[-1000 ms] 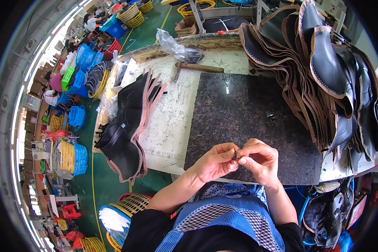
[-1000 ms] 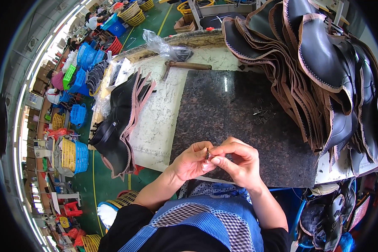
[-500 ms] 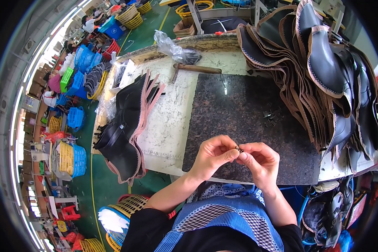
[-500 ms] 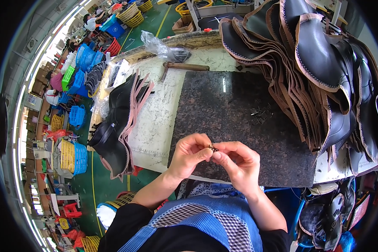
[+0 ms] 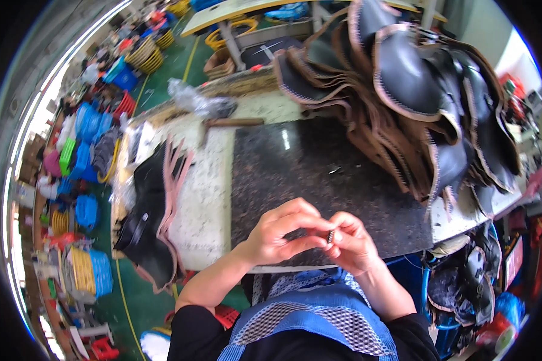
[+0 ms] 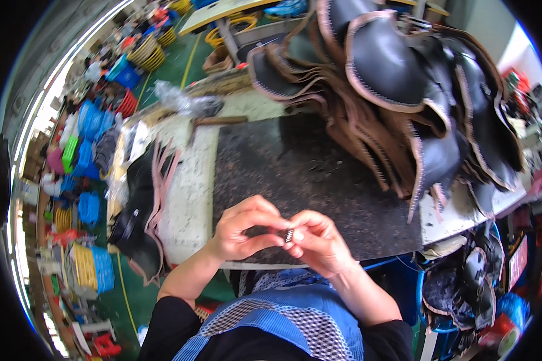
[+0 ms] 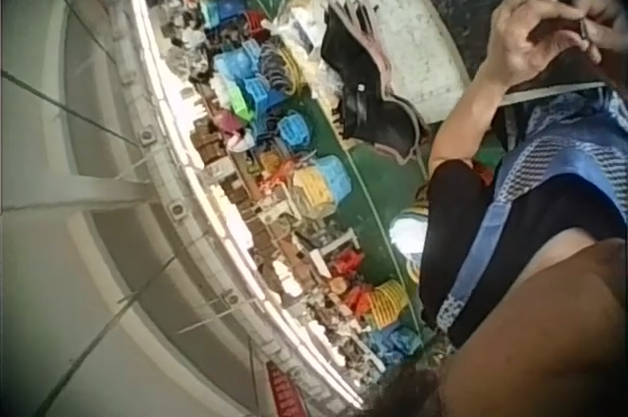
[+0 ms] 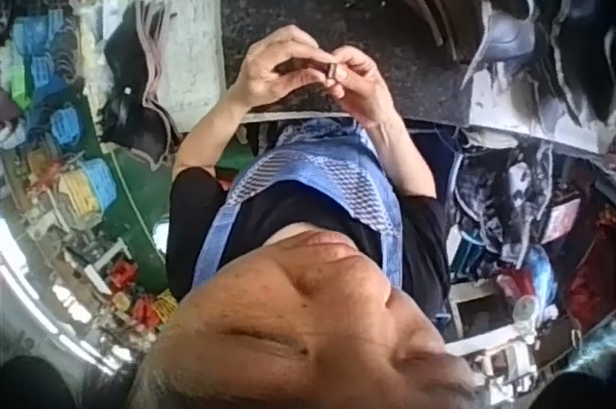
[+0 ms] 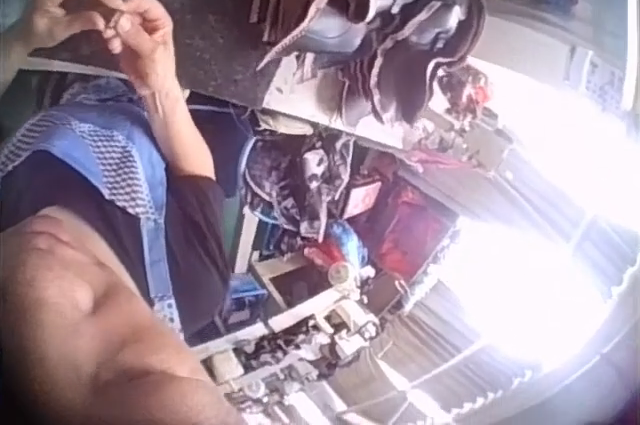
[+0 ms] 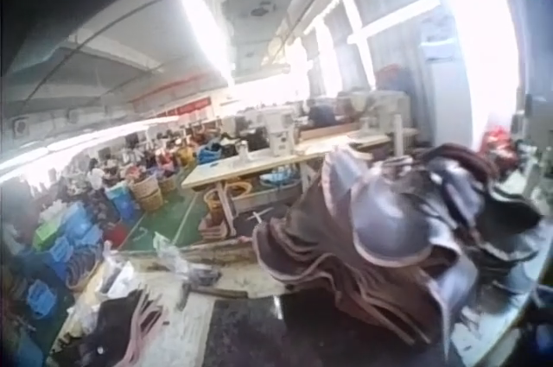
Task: Assembling shoe components by attaching metal pieces to leather uppers.
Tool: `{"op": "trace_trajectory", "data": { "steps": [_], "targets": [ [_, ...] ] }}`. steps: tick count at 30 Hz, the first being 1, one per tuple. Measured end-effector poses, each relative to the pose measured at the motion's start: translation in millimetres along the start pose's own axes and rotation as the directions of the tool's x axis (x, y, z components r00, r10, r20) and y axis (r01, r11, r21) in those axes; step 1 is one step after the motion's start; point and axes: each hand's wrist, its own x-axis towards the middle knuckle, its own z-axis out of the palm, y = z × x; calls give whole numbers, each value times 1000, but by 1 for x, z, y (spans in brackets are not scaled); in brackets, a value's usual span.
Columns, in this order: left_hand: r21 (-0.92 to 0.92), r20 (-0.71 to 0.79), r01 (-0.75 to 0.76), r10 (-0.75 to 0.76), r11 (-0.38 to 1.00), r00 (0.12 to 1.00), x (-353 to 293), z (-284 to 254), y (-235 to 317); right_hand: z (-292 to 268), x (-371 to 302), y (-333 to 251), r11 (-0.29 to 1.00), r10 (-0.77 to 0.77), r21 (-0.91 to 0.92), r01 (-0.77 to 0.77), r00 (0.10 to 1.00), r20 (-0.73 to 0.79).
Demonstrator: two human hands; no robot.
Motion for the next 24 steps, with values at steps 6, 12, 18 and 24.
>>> {"op": "trace_trajectory", "data": {
  "steps": [6,12,18,24],
  "targets": [
    [-279,-11,86,-92,957,996,30,35,-4,-16,-16,-9,965,-120,244,91,987,108],
    [-295,347,128,-19,947,938,161,66,-15,-33,-56,-47,918,-390,79,389,921,6],
    [674,387,-559,414,483,824,362,105,-65,-17,-75,-34,923,-369,-71,378,923,112],
    [886,462,-430,-249,174,851,398,146,-61,-26,-114,-43,894,-389,-230,384,921,23]
  ]
}}
